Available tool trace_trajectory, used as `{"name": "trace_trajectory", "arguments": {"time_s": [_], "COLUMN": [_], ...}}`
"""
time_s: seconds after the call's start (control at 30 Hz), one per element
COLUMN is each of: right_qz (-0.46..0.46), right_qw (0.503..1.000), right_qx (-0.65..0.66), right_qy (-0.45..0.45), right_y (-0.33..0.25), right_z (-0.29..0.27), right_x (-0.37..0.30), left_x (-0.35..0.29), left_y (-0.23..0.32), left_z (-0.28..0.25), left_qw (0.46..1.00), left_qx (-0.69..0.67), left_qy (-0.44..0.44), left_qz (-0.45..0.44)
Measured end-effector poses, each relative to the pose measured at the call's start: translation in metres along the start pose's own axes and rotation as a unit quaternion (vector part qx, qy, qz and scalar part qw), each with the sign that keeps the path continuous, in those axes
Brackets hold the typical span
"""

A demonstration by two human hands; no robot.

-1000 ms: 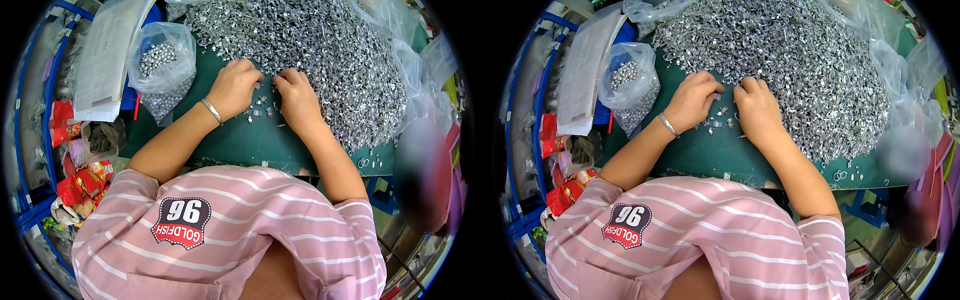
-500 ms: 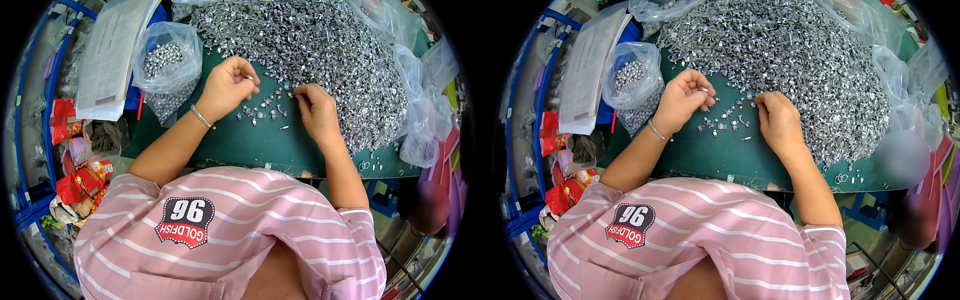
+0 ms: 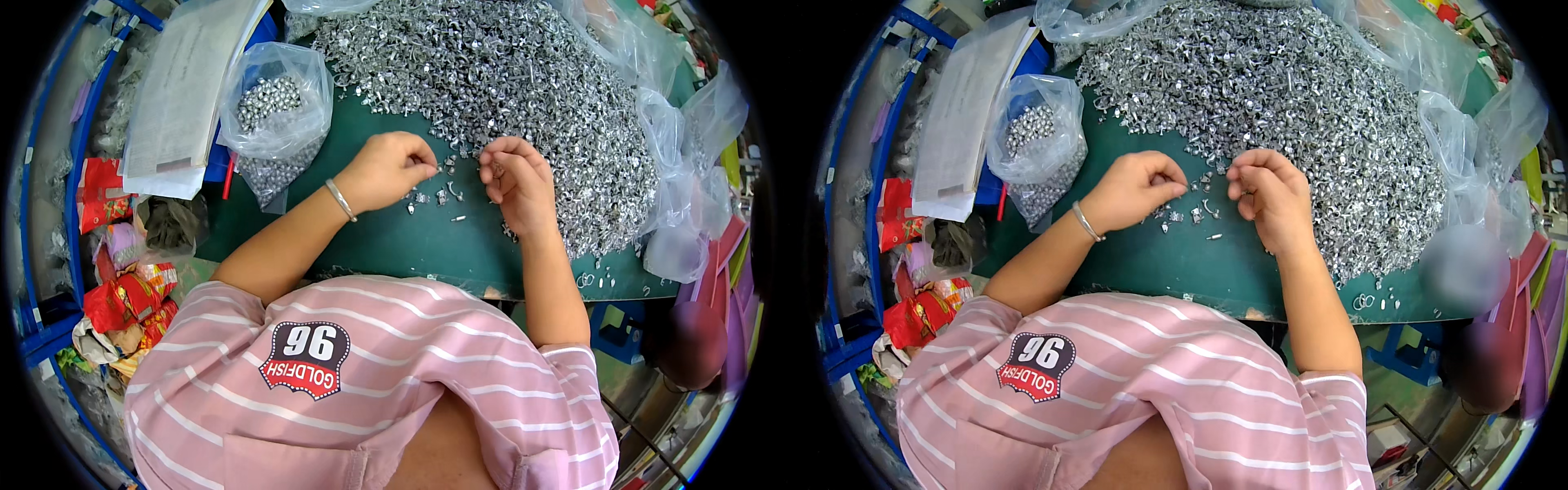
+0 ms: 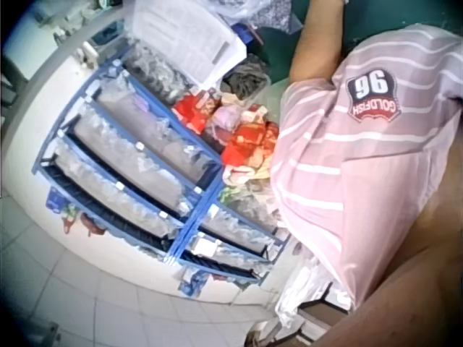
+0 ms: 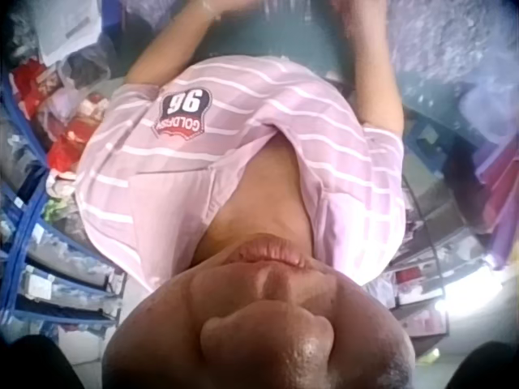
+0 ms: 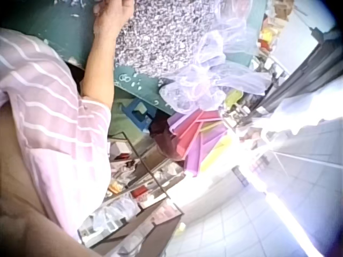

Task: The person sits at a green workbench and assembles small silver metal components by hand. They pick up individual parts from a large pile, connect them together, and place the finished items into a clear plastic bag.

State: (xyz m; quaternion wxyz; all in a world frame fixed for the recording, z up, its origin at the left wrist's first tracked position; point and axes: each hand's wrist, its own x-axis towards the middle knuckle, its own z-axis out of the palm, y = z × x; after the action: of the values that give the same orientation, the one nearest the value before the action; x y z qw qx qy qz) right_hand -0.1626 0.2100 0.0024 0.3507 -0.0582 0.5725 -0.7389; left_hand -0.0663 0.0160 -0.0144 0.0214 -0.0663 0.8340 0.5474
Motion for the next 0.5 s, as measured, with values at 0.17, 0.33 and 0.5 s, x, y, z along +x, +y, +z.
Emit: {"name": "trace_trajectory", "arguments": {"time_s": [0.17,0.33,0.5], "right_qz": [-0.266,-0.269,-0.279], "right_qw": [0.763,0.728,0.724], "right_qx": [-0.587,-0.629,-0.629], "right_qy": [-0.049,-0.043,-0.051], "right_y": [0.018,0.023,0.024], "right_z": [0.017,0.020,0.016], "right_x": [0.011,0.013,0.009], "left_x": [-0.003,-0.012,-0.010], "left_y": [-0.005,-0.009,-0.020], "left_z": [-0.010,-0.013,-0.026], "left_qw": [0.972,0.907,0.837], "left_qx": [-0.213,-0.398,-0.542], "left_qy": [0.012,0.026,-0.002], "left_qz": [-0.097,-0.133,-0.078]}}
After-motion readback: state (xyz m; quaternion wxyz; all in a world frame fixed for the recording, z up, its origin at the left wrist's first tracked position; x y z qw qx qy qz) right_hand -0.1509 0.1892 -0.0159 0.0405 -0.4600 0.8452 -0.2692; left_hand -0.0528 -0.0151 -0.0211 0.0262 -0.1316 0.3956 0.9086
